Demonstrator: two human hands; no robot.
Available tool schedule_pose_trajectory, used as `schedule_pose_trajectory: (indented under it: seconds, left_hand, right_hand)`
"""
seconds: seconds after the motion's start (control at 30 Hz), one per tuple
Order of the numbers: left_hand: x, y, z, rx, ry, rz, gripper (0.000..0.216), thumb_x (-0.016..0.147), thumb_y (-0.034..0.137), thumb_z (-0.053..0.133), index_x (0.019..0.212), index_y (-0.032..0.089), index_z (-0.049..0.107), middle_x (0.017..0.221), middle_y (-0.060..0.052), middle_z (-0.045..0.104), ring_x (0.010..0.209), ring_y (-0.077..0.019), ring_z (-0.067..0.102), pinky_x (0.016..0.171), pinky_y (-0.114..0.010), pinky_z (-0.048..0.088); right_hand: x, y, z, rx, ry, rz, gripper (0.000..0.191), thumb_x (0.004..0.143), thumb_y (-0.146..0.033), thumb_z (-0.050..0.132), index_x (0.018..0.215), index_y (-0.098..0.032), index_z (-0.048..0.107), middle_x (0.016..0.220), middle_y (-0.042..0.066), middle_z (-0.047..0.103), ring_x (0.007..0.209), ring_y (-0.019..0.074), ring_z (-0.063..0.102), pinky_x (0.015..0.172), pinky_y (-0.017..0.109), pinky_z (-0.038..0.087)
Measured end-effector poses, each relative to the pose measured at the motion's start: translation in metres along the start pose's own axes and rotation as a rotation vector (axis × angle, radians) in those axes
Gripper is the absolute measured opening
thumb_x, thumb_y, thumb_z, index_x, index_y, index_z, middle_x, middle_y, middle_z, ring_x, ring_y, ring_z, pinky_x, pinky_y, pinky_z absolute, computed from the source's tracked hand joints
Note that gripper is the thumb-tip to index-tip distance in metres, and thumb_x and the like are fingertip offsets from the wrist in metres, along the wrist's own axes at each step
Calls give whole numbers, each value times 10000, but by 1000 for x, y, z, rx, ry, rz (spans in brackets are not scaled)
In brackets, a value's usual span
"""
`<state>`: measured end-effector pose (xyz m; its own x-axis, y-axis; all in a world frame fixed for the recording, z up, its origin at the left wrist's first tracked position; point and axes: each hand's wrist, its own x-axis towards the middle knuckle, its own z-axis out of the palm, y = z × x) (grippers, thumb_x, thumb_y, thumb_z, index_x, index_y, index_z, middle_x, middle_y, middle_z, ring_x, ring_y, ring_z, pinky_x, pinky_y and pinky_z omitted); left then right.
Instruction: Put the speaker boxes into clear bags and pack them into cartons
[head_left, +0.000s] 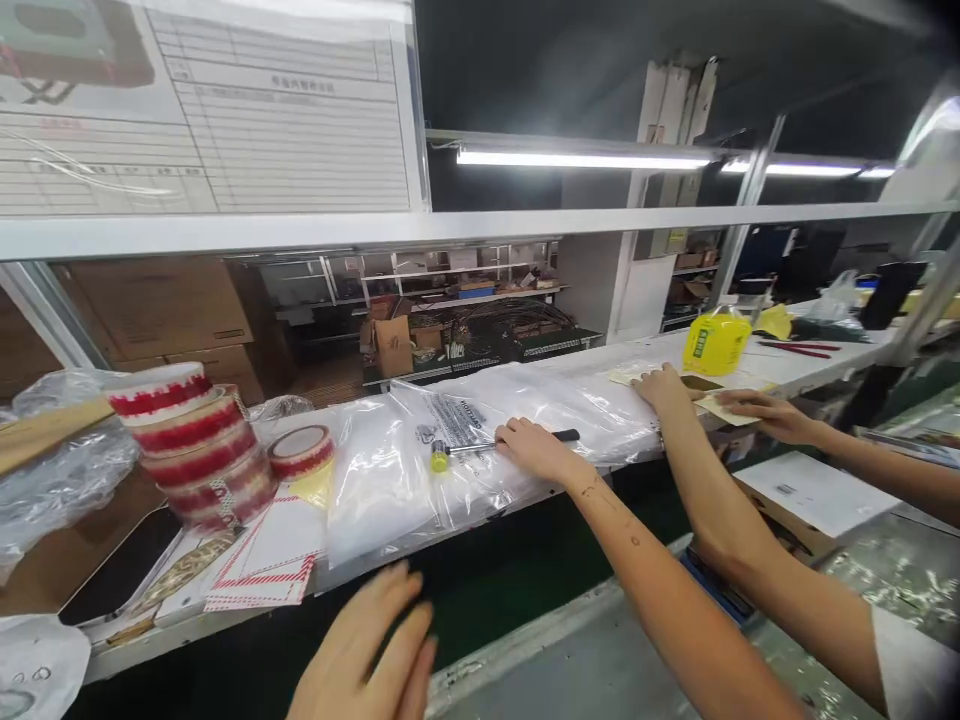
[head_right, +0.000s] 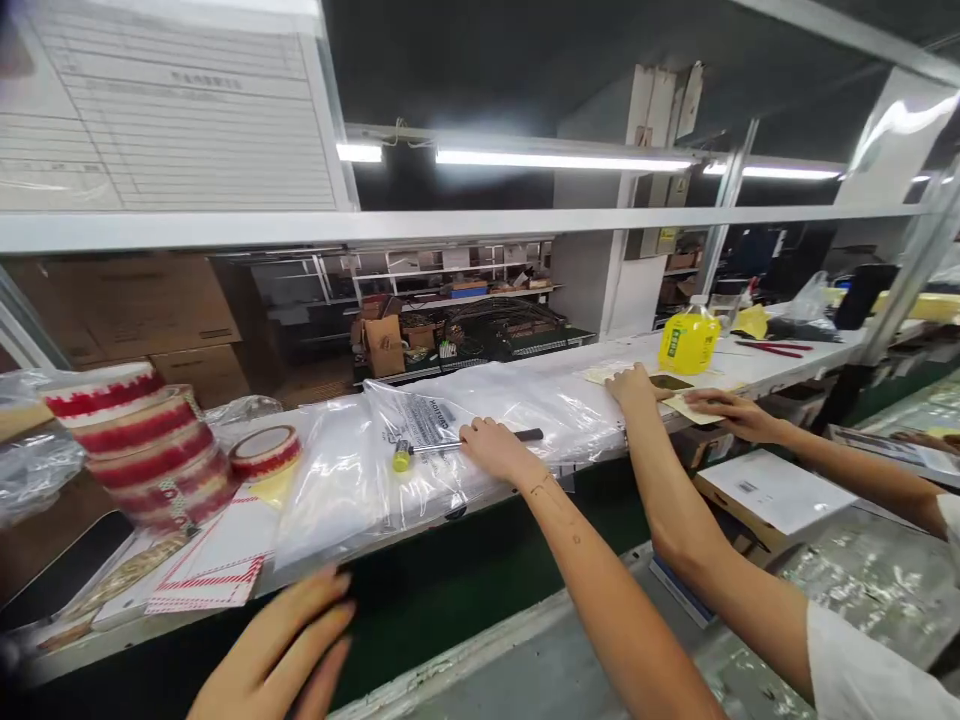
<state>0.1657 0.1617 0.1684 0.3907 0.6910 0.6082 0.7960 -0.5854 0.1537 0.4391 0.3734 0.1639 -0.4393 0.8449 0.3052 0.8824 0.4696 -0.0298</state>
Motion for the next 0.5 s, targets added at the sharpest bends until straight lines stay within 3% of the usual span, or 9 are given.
schedule_pose_trajectory:
  seconds: [0.07, 0.13, 0.2, 0.33, 0.5]
  left_hand:
    - [44, 5, 31, 103, -118, -35, 388, 979, 404, 457, 1282, 263, 653, 1371, -88, 627, 1310, -320, 547, 1107, -513, 482]
    - [81, 2, 56, 227, -311, -168, 493, 999, 426, 419, 1348, 130, 602, 1456, -198, 532, 1377, -387, 460, 1146, -578, 393]
    - [103, -7, 70, 283, -475, -287, 619, 985, 536, 403, 1449, 140, 503, 1535, -231, 416, 1426, -438, 359, 1143, -644, 333]
    - [108, -27, 70, 289, -602, -324, 767, 914, 713, 366, 1537, 265, 363, 1619, -197, 247, 1476, -439, 225, 1153, -674, 252]
    - [114, -43, 66, 307, -711, -252, 827, 871, 673, 536, 1544, 231, 344, 1622, -209, 225, 1490, -425, 190, 1183, -609, 247]
  right_hand:
    - [0, 3, 7, -11, 7, -10, 227, 1029, -229, 433, 1100, -123, 621, 1105, 148, 620, 1030, 260, 556, 876, 365, 434]
    - [-2, 4, 14, -36, 41, 27, 241, 1037, -225, 400, 1116, -102, 592, 1114, 170, 614, 1053, 285, 551, 891, 397, 420]
    - [-3, 7, 19, -53, 76, 86, 252, 1048, -240, 372, 1120, -109, 574, 1104, 168, 616, 1053, 291, 557, 872, 397, 416]
    - [3, 24, 15, -19, 74, 200, 278, 1061, -258, 326, 1125, -120, 559, 1087, 152, 623, 998, 277, 583, 766, 351, 403]
    - [19, 49, 6, -38, 54, 239, 242, 1051, -243, 371, 1129, -127, 568, 1118, 150, 620, 1041, 290, 571, 808, 359, 380]
